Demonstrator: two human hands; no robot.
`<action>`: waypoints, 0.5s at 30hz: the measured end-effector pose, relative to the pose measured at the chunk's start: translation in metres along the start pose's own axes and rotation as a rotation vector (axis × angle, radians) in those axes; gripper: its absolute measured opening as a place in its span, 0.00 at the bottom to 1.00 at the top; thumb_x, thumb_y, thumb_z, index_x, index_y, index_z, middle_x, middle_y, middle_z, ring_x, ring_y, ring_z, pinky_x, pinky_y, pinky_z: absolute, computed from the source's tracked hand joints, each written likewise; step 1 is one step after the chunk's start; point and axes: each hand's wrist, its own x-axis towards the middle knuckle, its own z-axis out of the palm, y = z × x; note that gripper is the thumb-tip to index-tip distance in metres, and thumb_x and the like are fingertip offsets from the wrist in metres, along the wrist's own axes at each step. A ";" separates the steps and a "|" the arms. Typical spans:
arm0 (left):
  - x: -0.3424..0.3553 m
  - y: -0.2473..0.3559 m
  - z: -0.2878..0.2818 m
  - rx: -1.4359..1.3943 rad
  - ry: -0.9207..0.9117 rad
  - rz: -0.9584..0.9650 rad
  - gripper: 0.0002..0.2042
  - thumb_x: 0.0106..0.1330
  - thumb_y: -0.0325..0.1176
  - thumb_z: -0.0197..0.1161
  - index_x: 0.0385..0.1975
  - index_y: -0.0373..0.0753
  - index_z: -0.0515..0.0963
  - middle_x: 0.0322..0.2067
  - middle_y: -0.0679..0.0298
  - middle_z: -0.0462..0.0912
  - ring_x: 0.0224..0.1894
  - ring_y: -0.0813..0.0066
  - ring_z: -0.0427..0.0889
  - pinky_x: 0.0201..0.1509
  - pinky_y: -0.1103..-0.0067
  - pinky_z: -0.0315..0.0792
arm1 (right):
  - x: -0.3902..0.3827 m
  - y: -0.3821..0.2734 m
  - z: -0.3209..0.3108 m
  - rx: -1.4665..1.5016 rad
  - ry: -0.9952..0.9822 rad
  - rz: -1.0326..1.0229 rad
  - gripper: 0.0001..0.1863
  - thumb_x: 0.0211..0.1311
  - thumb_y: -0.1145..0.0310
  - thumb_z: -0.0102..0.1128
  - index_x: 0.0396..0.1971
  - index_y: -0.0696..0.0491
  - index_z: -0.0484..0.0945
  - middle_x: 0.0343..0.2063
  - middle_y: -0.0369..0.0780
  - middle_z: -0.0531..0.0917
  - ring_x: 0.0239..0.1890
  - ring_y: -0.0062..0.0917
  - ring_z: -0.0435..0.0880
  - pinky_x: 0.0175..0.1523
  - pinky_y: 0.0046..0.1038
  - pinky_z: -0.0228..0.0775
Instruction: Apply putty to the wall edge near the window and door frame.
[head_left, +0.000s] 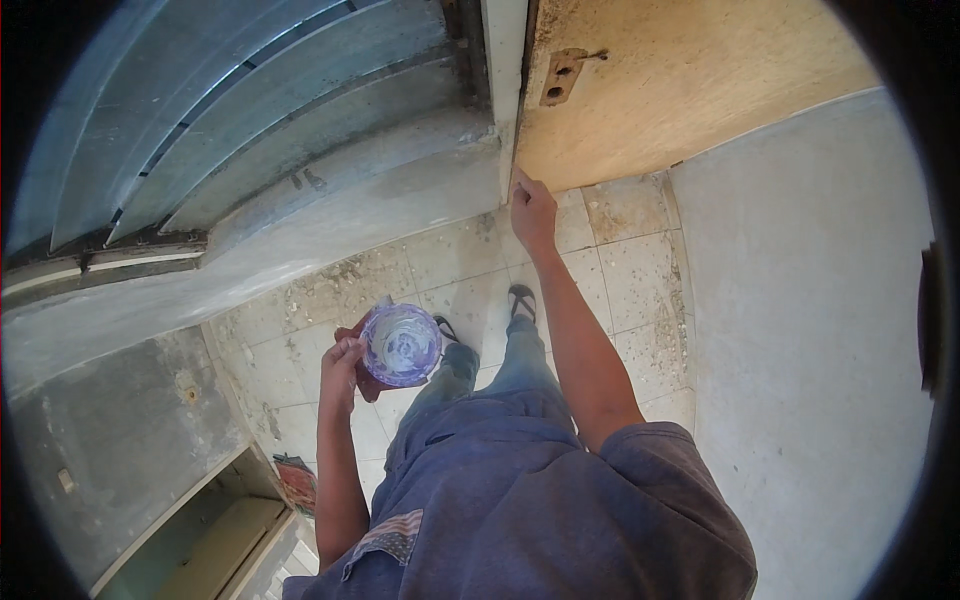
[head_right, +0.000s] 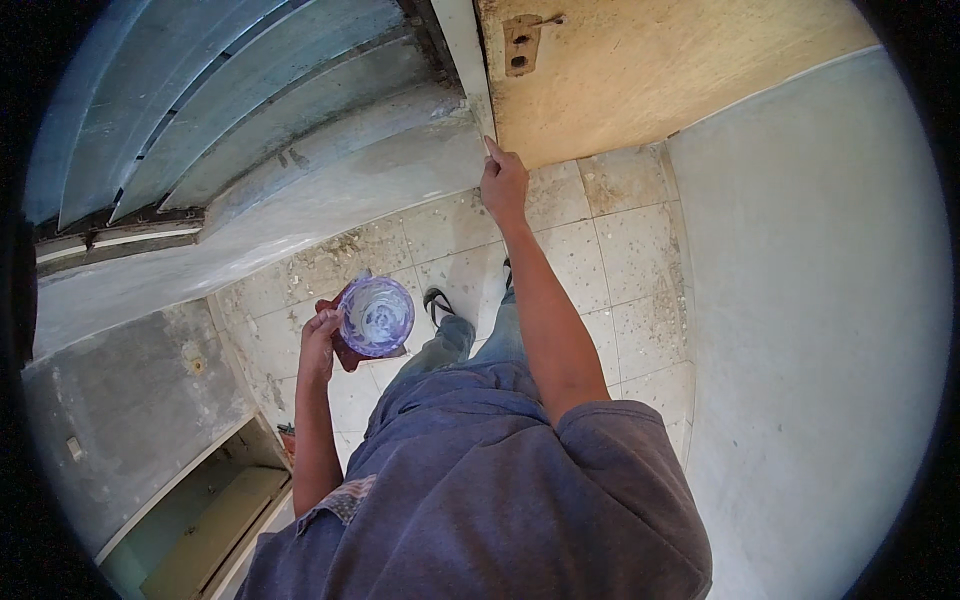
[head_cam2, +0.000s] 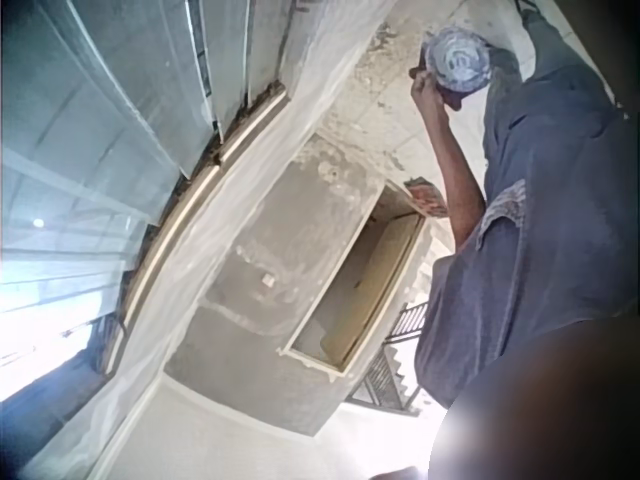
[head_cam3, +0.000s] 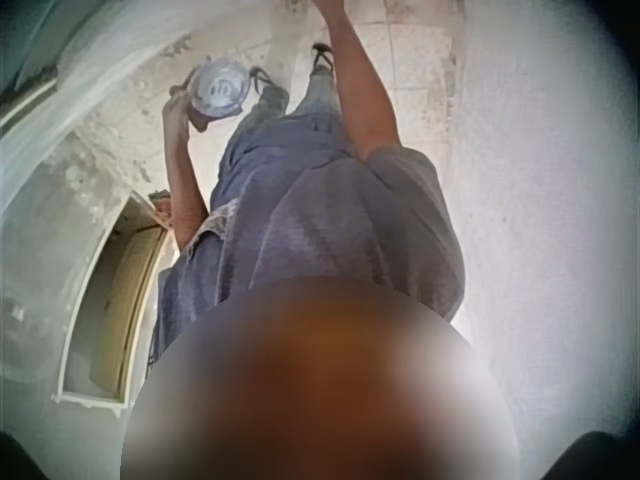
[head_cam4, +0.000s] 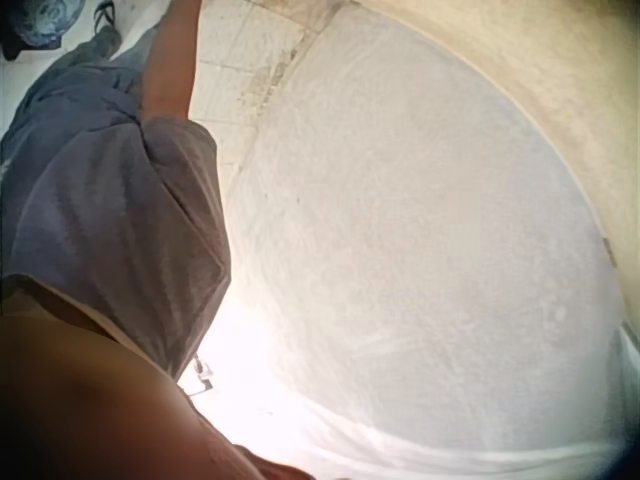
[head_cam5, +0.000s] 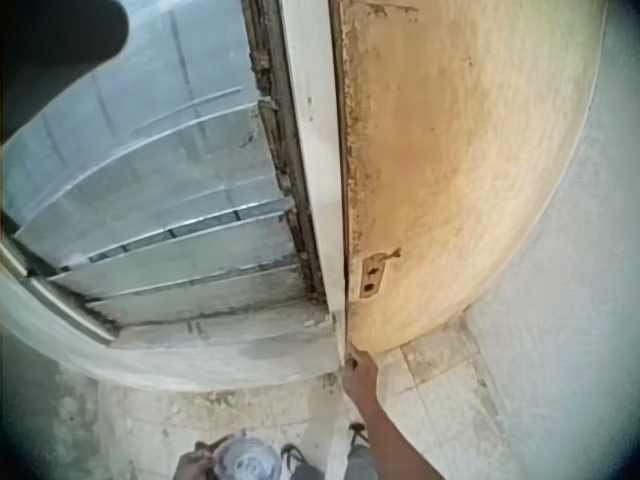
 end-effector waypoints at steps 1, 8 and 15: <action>0.000 0.001 0.000 -0.002 -0.003 -0.016 0.06 0.64 0.32 0.58 0.26 0.40 0.75 0.23 0.74 0.74 0.27 0.85 0.70 0.34 0.86 0.62 | -0.002 0.003 0.000 0.000 0.001 0.002 0.17 0.58 0.75 0.55 0.47 0.48 0.81 0.26 0.46 0.78 0.30 0.36 0.80 0.40 0.33 0.71; -0.003 0.006 0.000 0.015 -0.007 -0.044 0.04 0.64 0.29 0.56 0.28 0.38 0.77 0.26 0.73 0.76 0.30 0.84 0.72 0.39 0.85 0.65 | -0.001 -0.004 -0.003 0.065 0.009 0.079 0.18 0.57 0.75 0.55 0.48 0.47 0.81 0.28 0.48 0.79 0.30 0.36 0.80 0.39 0.32 0.71; -0.006 0.011 0.010 0.053 -0.006 -0.004 0.06 0.64 0.34 0.59 0.27 0.40 0.76 0.23 0.74 0.74 0.26 0.86 0.69 0.31 0.85 0.61 | 0.000 0.009 0.004 0.024 -0.028 0.091 0.16 0.59 0.74 0.54 0.47 0.49 0.81 0.30 0.48 0.81 0.33 0.36 0.81 0.41 0.30 0.72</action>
